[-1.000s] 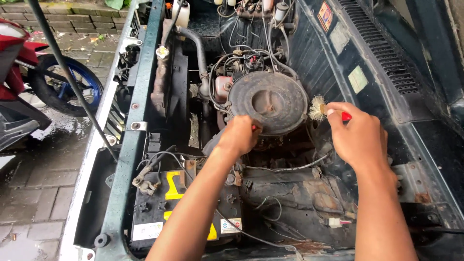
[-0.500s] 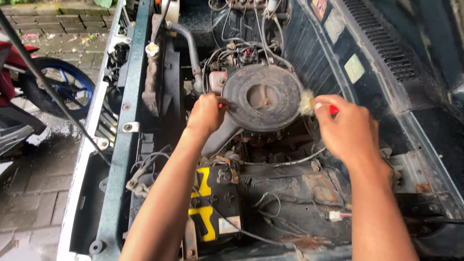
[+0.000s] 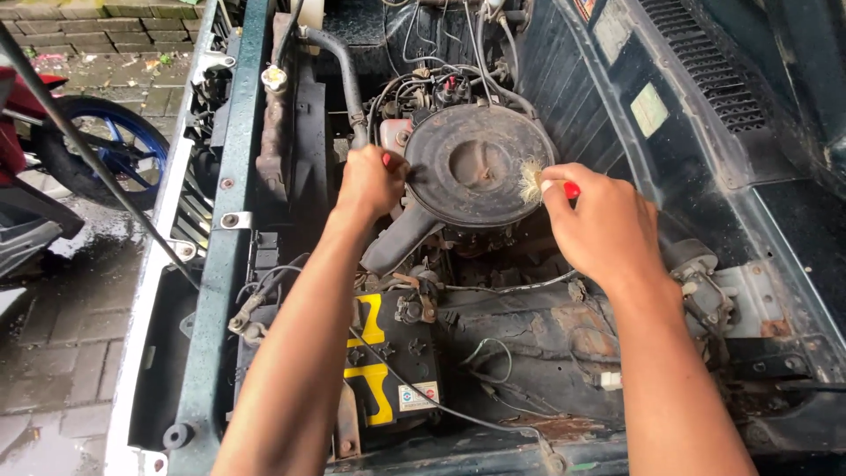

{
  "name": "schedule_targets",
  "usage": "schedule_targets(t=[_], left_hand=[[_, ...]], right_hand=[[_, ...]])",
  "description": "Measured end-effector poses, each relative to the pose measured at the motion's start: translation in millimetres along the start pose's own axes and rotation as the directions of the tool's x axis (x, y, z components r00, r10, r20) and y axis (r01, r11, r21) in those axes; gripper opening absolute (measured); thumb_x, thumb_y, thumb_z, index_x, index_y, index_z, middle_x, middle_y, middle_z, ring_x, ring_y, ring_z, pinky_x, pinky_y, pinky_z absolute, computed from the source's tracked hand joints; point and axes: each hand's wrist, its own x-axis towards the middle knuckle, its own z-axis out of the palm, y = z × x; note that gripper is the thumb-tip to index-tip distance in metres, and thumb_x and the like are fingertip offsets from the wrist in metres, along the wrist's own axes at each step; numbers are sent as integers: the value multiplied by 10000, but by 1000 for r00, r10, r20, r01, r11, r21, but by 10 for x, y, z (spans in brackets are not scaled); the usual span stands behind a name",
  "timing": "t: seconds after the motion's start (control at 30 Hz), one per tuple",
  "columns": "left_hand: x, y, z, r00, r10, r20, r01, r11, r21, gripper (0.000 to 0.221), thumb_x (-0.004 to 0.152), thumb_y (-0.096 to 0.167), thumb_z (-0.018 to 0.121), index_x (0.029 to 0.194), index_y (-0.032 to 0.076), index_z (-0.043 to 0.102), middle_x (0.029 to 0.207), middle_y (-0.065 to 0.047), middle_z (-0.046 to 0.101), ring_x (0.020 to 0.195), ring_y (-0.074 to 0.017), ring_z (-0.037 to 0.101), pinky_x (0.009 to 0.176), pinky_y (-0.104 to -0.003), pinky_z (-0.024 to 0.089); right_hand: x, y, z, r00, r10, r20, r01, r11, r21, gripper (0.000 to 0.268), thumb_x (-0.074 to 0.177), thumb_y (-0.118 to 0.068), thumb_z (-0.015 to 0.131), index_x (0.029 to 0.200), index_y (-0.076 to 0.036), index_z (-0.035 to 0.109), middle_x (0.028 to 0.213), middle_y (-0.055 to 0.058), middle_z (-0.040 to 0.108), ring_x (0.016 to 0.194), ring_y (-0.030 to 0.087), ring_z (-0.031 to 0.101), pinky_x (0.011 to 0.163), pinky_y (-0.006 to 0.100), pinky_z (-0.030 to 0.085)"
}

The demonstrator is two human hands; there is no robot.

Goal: Using a small wire brush to scrub dirt and rust off the top of an air filter housing in a car engine bay.

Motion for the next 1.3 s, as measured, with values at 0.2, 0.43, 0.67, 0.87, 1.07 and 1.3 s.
schedule_targets(t=[0.2,0.43,0.67,0.87,1.07,1.3], left_hand=[[-391,57,212,999,34,-15,-36,995,-92,151,807,218,752,935,249,828,845,-162,764,862,-387,752,750,-438,647],[-918,604,336,981,113,158,-85,981,-175,290,761,152,802,1048,191,814,953,-188,775,988,-406,742,863,-465,649],[-1156,843,-184,997,-69,-20,61,956,-287,241,924,357,616,1016,215,788,913,-124,743,900,-375,747,780,-494,633],[-1510,1007,-647,994,-86,-65,62,950,-306,319,1015,401,555,1109,160,743,979,-100,645,946,-401,724,813,-541,606],[-1538,1005,-1001,984,-12,-179,-33,967,-251,265,1023,340,574,1067,135,737,973,-104,639,846,-465,724,731,-567,606],[-1556,962,-1037,978,-35,-207,9,992,-127,234,1012,310,597,1034,122,734,986,-97,646,763,-476,729,688,-588,606]], right_hand=[[11,-54,42,996,-9,89,13,999,-46,352,980,-361,490,1216,-342,751,1060,114,781,1049,428,705,981,556,506],[67,-81,273,989,-117,87,119,993,-18,355,979,-284,504,1213,-299,770,1051,107,786,1008,416,725,954,536,530],[123,6,221,988,-15,154,40,987,-159,376,984,-356,467,1259,-362,724,1088,132,778,1062,444,703,996,545,510],[45,-187,169,984,32,174,-11,993,-116,383,985,-359,476,1286,-357,714,1082,184,771,1087,476,680,994,568,496],[285,0,471,980,61,188,-31,987,-156,381,976,-417,469,1278,-405,700,1108,160,774,1110,438,685,1000,535,510],[339,115,890,984,-114,136,147,955,-259,401,1001,-295,456,1286,-193,719,1087,148,769,1037,379,729,917,479,570]])
